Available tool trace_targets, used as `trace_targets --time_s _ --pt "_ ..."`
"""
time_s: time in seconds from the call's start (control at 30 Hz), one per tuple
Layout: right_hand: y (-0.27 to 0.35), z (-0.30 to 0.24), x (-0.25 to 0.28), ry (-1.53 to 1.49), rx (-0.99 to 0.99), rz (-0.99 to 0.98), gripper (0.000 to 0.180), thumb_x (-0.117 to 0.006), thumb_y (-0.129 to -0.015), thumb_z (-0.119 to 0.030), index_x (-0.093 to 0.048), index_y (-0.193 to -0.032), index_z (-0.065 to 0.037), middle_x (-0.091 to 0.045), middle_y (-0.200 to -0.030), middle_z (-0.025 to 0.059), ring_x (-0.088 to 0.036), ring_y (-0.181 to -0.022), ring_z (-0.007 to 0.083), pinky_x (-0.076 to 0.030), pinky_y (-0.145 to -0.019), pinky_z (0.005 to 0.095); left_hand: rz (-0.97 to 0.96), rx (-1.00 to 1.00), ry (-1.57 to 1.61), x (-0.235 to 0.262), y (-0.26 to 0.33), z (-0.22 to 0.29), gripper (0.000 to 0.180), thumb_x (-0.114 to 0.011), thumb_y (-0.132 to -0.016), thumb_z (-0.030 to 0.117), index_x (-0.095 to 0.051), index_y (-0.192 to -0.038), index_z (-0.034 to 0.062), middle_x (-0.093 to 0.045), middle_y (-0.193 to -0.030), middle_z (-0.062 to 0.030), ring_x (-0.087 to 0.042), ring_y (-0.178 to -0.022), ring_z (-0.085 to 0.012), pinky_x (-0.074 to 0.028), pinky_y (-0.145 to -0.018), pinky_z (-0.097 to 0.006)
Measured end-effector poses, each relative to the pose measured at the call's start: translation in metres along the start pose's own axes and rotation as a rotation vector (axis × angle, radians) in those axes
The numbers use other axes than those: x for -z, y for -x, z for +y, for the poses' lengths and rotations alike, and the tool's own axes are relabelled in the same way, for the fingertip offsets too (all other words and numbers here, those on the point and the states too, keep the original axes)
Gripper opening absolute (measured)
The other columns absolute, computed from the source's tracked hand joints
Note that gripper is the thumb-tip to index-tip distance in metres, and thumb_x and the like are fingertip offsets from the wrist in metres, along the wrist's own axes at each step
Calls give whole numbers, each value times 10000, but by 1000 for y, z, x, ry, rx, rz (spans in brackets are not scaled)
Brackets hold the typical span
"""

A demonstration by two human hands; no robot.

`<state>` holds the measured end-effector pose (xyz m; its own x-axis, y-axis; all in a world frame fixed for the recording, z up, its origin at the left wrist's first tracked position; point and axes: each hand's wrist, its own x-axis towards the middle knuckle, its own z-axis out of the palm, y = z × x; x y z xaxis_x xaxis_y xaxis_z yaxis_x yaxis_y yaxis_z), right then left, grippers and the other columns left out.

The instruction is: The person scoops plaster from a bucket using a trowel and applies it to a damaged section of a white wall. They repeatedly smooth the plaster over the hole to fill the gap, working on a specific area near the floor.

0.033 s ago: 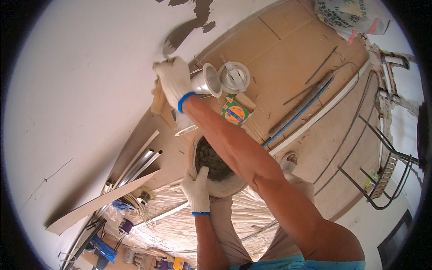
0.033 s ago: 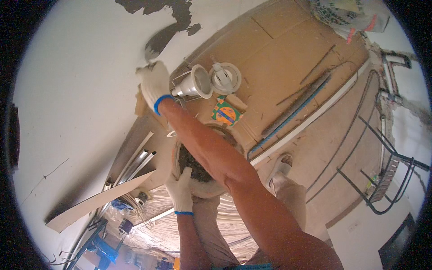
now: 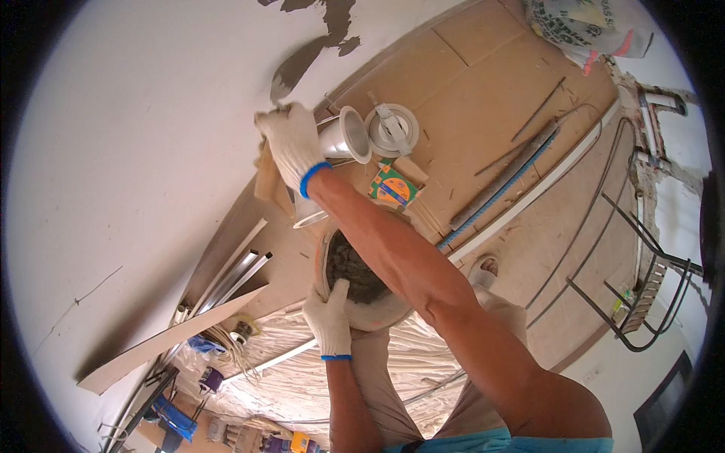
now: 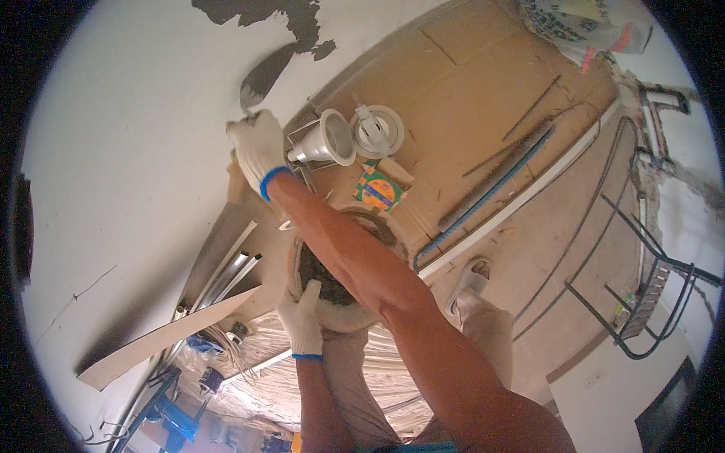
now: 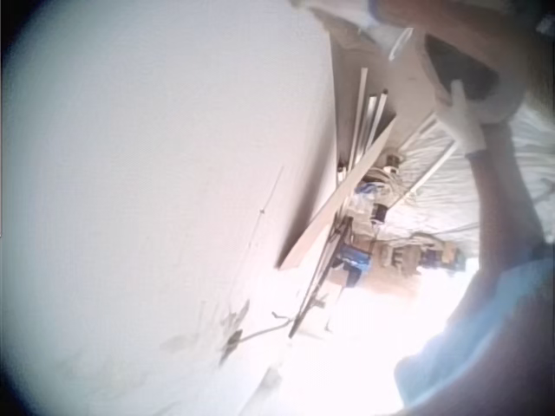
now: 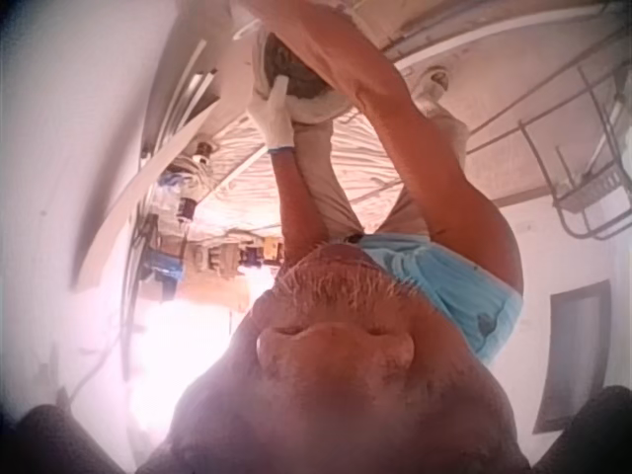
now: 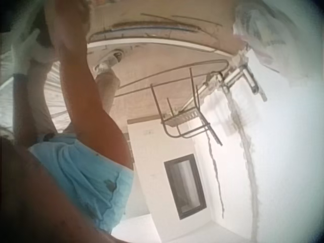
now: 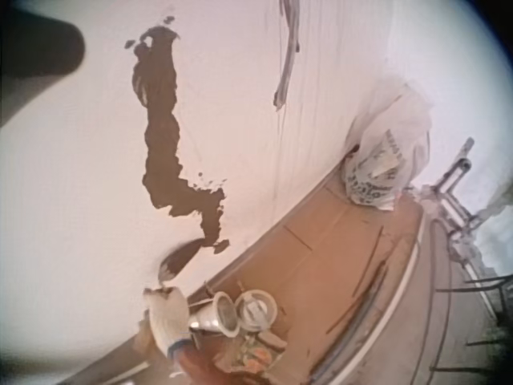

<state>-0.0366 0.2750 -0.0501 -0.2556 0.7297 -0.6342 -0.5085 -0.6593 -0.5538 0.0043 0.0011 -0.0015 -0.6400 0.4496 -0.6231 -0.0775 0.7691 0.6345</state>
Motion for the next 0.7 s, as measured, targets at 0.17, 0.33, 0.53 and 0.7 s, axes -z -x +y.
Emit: trace_targets --time_s 0.17,0.33,0.53,0.7 --pt "69 -19 43 64 -168 -221 274 -722 -905 -127 -536 -1063 -1 -585 -802 83 -586 -550 180 -516 -439 368 11 -17 -11 0 3 -4 381 -770 -871 197 -727 -1115 -92 -748 -970 -103 -647 -901 -154 -534 -839 -323" --pt "142 -68 130 30 -259 -327 272 -698 -975 -153 -593 -1183 -12 -620 -767 55 -606 -569 158 -521 -499 319 8 -52 41 -12 10 0 387 -770 -878 188 -724 -1131 -100 -746 -991 -91 -639 -911 -144 -529 -840 -316" --pt "256 -137 234 321 -237 -23 514 -650 -907 -179 -534 -1351 52 -669 -924 82 -645 -694 159 -552 -604 293 12 -40 210 -15 21 -18 399 -762 -898 143 -704 -1196 -117 -742 -1097 -107 -652 -965 -165 -524 -881 -309" --pt "334 -157 368 478 -352 253 441 -678 -881 -80 -570 -1300 8 -640 -905 69 -621 -675 149 -524 -563 296 23 9 306 -24 51 -13 400 -759 -905 116 -691 -1215 -127 -730 -1146 -115 -655 -975 -176 -525 -891 -316"
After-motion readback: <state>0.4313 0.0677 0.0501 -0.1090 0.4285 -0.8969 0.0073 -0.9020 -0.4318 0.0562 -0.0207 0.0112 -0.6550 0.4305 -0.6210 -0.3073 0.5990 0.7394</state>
